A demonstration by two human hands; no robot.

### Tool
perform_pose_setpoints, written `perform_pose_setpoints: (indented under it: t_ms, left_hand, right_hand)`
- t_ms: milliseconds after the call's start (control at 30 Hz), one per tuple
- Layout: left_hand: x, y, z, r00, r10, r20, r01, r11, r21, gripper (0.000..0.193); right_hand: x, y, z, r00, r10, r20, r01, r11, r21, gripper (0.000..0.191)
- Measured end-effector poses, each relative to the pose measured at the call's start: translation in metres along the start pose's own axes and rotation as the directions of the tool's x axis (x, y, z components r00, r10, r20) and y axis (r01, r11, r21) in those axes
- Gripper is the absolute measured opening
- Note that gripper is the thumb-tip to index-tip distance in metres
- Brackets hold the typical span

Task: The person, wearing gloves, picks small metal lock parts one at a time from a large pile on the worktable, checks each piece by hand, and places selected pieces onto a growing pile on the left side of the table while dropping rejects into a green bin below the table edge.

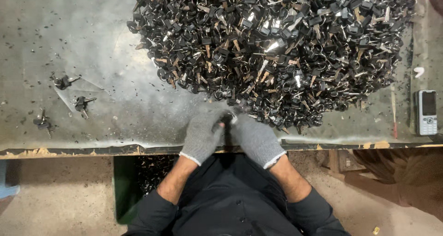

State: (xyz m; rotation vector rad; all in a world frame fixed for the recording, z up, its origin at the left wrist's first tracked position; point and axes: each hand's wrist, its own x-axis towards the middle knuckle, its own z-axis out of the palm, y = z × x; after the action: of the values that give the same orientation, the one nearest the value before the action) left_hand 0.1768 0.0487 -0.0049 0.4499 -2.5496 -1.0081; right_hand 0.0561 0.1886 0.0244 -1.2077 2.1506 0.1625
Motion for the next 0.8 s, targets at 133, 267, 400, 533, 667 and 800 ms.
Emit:
perform_pose_setpoints:
  t_ms: [133, 267, 400, 533, 667, 800]
  left_hand:
    - [0.011, -0.006, -0.007, 0.983, -0.18, 0.032, 0.178, 0.982, 0.057, 0.038]
    - [0.015, -0.007, -0.01, 0.963, -0.235, 0.13, 0.235, 0.972, 0.017, 0.033]
    - [0.014, -0.005, -0.008, 0.985, -0.115, 0.132, 0.098, 0.986, 0.135, 0.027]
    - [0.013, -0.009, -0.004, 0.998, -0.051, -0.024, 0.05, 0.998, -0.05, 0.045]
    - [0.013, -0.019, 0.003, 0.994, -0.092, 0.056, 0.092, 0.996, 0.001, 0.037]
    - [0.012, -0.03, 0.013, 0.996, 0.071, 0.048, -0.073, 0.995, 0.061, 0.038]
  right_hand:
    - [0.006, 0.003, 0.001, 0.991, -0.075, -0.113, 0.085, 0.993, 0.086, 0.024]
    - [0.015, -0.001, 0.005, 0.947, -0.002, -0.32, 0.099, 0.952, 0.29, 0.032]
    - [0.025, -0.003, 0.009, 0.978, 0.058, -0.199, 0.016, 0.936, 0.351, 0.038]
    - [0.027, 0.001, 0.013, 0.958, -0.083, -0.275, 0.151, 0.96, 0.236, 0.024]
    - [0.022, 0.002, 0.015, 0.926, -0.064, -0.372, 0.184, 0.936, 0.298, 0.032]
    - [0.022, -0.008, 0.016, 0.889, -0.036, -0.456, 0.098, 0.989, 0.113, 0.027]
